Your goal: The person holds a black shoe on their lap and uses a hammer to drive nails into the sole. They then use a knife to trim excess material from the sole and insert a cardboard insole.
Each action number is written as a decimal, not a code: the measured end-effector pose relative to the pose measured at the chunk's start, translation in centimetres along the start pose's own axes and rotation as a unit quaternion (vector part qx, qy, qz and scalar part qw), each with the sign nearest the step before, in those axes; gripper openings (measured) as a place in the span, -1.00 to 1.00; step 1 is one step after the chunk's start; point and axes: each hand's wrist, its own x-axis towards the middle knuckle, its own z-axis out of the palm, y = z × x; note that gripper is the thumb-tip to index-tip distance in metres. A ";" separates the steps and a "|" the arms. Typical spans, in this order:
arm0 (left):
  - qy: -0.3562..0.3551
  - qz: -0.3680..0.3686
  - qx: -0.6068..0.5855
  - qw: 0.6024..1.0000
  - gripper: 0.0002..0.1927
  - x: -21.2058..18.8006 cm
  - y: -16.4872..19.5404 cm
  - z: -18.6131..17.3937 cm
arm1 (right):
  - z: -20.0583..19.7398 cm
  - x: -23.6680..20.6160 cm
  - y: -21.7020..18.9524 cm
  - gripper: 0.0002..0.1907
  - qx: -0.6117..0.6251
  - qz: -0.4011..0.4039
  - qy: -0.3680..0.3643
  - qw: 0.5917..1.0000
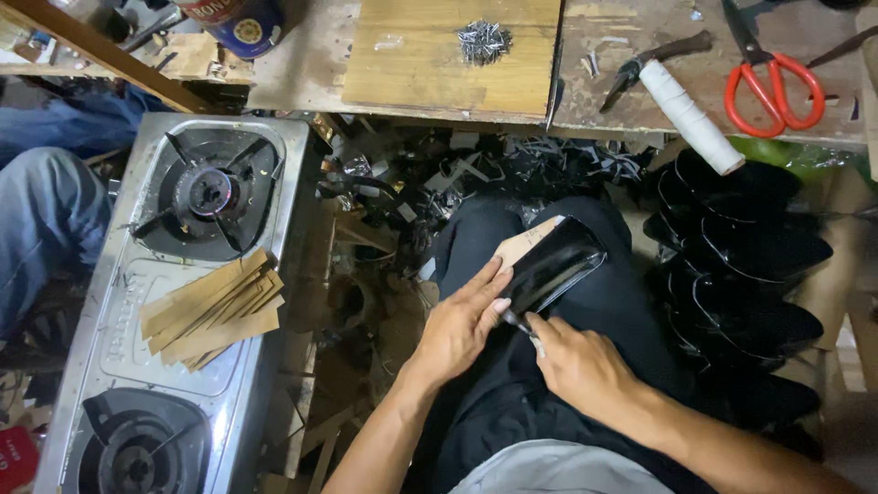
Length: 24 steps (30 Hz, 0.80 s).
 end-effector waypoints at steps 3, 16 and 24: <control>0.016 0.025 0.059 0.998 -0.58 0.0 0.3 0.1 | -0.9 0.2 0.2 -0.55 0.069 0.013 -0.025 0.997; 0.029 0.016 0.056 0.998 -0.63 -0.1 1.7 0.0 | -1.8 0.5 1.2 -0.80 0.114 0.106 -0.112 0.981; 0.030 0.036 0.098 0.994 -0.75 1.5 2.1 0.9 | -2.2 0.5 1.8 -0.77 0.154 0.197 -0.133 0.959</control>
